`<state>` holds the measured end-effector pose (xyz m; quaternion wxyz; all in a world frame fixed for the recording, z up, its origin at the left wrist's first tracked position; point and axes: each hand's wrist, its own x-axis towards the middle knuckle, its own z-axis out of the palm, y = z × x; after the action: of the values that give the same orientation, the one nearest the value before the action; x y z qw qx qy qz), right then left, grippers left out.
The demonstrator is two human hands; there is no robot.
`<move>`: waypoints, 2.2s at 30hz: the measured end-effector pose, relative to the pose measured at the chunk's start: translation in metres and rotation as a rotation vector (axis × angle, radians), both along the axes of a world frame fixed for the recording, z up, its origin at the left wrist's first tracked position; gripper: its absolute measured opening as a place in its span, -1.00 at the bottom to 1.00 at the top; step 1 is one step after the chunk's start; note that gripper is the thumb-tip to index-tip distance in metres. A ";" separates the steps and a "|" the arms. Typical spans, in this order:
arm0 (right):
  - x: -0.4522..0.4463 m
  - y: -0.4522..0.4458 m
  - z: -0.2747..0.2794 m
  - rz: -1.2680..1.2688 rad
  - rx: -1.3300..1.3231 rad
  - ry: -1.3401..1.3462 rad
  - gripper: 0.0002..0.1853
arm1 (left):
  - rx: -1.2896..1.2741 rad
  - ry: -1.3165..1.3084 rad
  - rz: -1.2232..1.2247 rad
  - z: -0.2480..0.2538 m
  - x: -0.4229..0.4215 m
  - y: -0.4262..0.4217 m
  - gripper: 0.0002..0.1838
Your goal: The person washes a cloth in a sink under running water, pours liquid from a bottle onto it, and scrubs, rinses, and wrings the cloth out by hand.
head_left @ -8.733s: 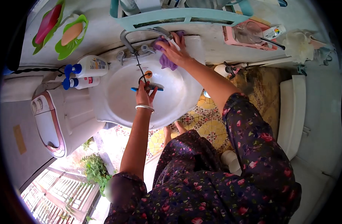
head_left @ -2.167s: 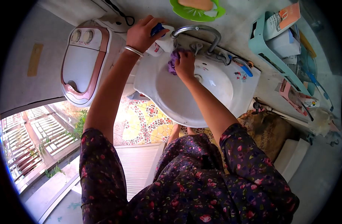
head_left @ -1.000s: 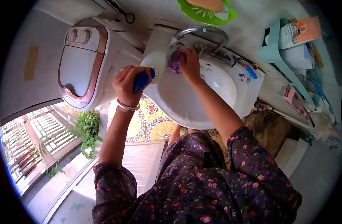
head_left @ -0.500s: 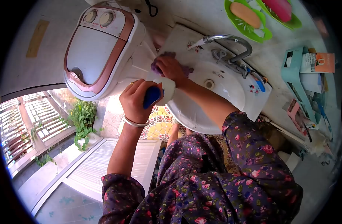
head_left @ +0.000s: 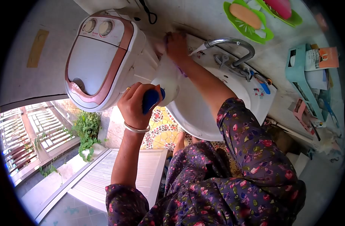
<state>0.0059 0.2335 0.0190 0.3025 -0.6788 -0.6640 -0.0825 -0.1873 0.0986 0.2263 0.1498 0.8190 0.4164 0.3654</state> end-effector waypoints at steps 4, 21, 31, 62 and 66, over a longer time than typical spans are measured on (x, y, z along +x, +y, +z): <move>-0.027 -0.047 0.006 0.457 -0.248 -0.017 -0.59 | 0.024 -0.029 -0.031 -0.001 0.007 0.004 -0.83; 0.006 0.016 -0.013 0.462 -0.117 -0.126 -0.66 | -0.014 0.011 -0.162 -0.050 0.012 -0.016 -0.84; 0.079 -0.078 0.007 -0.262 -0.363 -0.950 -0.70 | -0.009 -0.031 -0.180 -0.050 0.012 -0.017 -0.84; 0.079 -0.074 0.030 -0.381 -0.819 -0.692 -0.65 | -0.047 -0.062 -0.214 -0.050 0.009 -0.012 -0.81; 0.069 -0.081 0.000 -0.182 -0.398 -0.501 -0.76 | -0.056 -0.056 -0.178 -0.051 0.010 -0.011 -0.82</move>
<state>0.0751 0.1525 0.0193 -0.0176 -0.7398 -0.6574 -0.1421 -0.1773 0.0872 0.1753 0.2160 0.8378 0.3474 0.3615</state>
